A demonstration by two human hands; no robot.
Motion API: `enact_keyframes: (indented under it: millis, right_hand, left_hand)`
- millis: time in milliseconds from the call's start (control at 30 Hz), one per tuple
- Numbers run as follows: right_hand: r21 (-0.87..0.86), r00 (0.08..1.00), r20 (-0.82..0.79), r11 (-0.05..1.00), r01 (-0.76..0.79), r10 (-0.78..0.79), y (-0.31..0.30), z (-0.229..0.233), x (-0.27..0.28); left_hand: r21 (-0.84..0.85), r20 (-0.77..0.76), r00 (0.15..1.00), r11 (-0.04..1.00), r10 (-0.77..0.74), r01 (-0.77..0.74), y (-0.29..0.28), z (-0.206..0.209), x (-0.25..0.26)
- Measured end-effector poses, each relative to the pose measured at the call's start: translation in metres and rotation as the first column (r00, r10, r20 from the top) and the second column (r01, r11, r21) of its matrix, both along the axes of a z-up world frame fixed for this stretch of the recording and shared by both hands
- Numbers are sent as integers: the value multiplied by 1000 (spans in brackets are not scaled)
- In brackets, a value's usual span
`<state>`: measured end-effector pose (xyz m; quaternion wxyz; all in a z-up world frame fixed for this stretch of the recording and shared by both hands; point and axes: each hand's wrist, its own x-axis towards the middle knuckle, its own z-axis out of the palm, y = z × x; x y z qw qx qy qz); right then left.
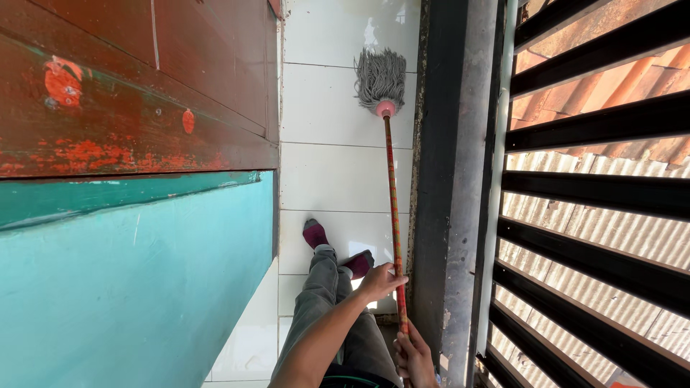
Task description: The person sweeps the balcony floor with a broom and then wrings out a mop in a bucket of water before mopping the tiles.
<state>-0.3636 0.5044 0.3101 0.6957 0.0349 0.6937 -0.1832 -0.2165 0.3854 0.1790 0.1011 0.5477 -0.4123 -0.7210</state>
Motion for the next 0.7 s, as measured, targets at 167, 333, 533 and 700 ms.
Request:
enact_keyframes:
  millis: [167,333,533,700]
  right_hand:
    - [-275,999,-34,961,-32,23,-139,-34,31]
    - [-484,995,90,871,83,-45,-336,-68,22]
    - [-308,852,428,838,450,-300,-425,-55,-1]
    - [-391,924,355,875,284,-142,-317,-79,-22]
  left_hand:
    - [-74,-13,985,983,170,-171,-30,-10,18]
    - [-198,119,944,939,307,-280,-46,-12,50]
    - [-90,194,927,946,322,-310,-26,-35,53]
    - [32,171,953,965,251,-260,1,-55,15]
